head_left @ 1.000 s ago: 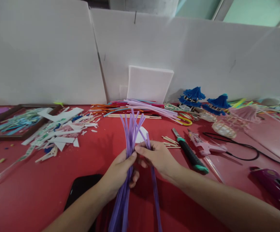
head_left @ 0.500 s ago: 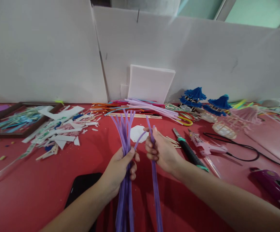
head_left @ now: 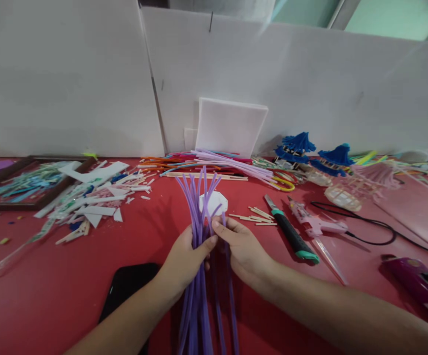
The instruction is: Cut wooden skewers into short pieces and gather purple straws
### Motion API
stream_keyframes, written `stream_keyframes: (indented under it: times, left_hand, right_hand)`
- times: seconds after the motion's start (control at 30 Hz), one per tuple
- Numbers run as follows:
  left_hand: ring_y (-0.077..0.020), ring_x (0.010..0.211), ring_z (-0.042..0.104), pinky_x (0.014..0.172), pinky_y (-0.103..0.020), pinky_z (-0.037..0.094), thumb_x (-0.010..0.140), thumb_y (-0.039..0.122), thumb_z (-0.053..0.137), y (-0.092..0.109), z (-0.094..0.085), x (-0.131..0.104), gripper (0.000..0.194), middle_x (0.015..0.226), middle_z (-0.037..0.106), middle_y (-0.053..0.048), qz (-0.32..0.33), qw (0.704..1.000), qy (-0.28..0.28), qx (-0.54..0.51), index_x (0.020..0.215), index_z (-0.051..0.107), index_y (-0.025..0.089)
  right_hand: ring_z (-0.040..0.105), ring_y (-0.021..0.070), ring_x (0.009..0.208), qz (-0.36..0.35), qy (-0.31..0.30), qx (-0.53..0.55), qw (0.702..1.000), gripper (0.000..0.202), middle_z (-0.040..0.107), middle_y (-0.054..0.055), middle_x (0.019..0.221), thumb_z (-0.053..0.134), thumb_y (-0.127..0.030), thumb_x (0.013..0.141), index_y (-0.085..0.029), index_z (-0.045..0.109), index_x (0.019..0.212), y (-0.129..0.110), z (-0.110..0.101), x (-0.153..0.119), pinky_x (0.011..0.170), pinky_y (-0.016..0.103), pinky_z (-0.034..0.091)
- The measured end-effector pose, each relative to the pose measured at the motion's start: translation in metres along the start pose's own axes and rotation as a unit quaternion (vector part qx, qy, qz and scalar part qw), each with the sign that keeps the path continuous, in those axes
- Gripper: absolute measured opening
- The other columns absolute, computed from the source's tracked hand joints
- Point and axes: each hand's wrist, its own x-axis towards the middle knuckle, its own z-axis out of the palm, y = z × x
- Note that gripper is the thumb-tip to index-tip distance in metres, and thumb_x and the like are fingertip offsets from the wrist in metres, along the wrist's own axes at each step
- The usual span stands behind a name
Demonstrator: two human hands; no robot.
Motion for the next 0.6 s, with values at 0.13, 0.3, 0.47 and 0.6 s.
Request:
stream_keyframes:
  times: [0.13, 0.3, 0.47, 0.6]
  left_hand:
    - [-0.0068, 0.042, 0.046, 0.04, -0.018, 0.041, 0.073, 0.034, 0.066, 0.002, -0.002, 0.002, 0.026, 0.056, 0.051, 0.005, 0.011, 1.0, 0.012, -0.007, 0.087, 0.056, 0.014]
    - [-0.0068, 0.038, 0.046, 0.037, -0.018, 0.039, 0.071, 0.032, 0.067, 0.002, -0.001, -0.001, 0.023, 0.05, 0.05, 0.006, -0.038, 0.999, 0.002, -0.023, 0.076, 0.052, 0.016]
    - [-0.008, 0.041, 0.047, 0.037, -0.018, 0.042, 0.069, 0.032, 0.069, 0.002, 0.0, -0.003, 0.029, 0.052, 0.052, 0.004, -0.033, 0.999, -0.007, -0.014, 0.087, 0.053, 0.016]
    - [-0.0064, 0.037, 0.042, 0.033, -0.016, 0.036, 0.075, 0.042, 0.061, 0.0, 0.0, -0.001, 0.028, 0.049, 0.047, 0.006, -0.027, 0.999, 0.024, -0.04, 0.081, 0.05, 0.017]
  right_hand:
    - [0.043, 0.0056, 0.046, -0.031, 0.062, 0.001, 0.998, 0.035, 0.053, -0.004, 0.058, 0.074, -0.042, 0.062, -0.016, 0.061, 0.081, -0.007, -0.001, 0.002, 0.042, 0.02, 0.034]
    - [0.018, 0.0021, 0.033, 0.016, 0.056, -0.005, 0.998, 0.038, 0.034, -0.012, 0.044, 0.067, -0.053, 0.067, -0.021, 0.051, 0.081, -0.019, -0.002, 0.002, 0.032, 0.017, 0.013]
    - [0.033, 0.0023, 0.037, -0.009, 0.019, -0.168, 0.986, 0.034, 0.044, -0.009, 0.051, 0.074, -0.039, 0.063, -0.019, 0.048, 0.072, -0.014, -0.002, 0.0, 0.034, 0.016, 0.02]
    - [0.031, 0.0033, 0.041, -0.04, 0.052, -0.15, 0.987, 0.026, 0.04, -0.009, 0.05, 0.062, -0.04, 0.073, -0.019, 0.048, 0.072, -0.013, -0.002, 0.003, 0.037, 0.016, 0.021]
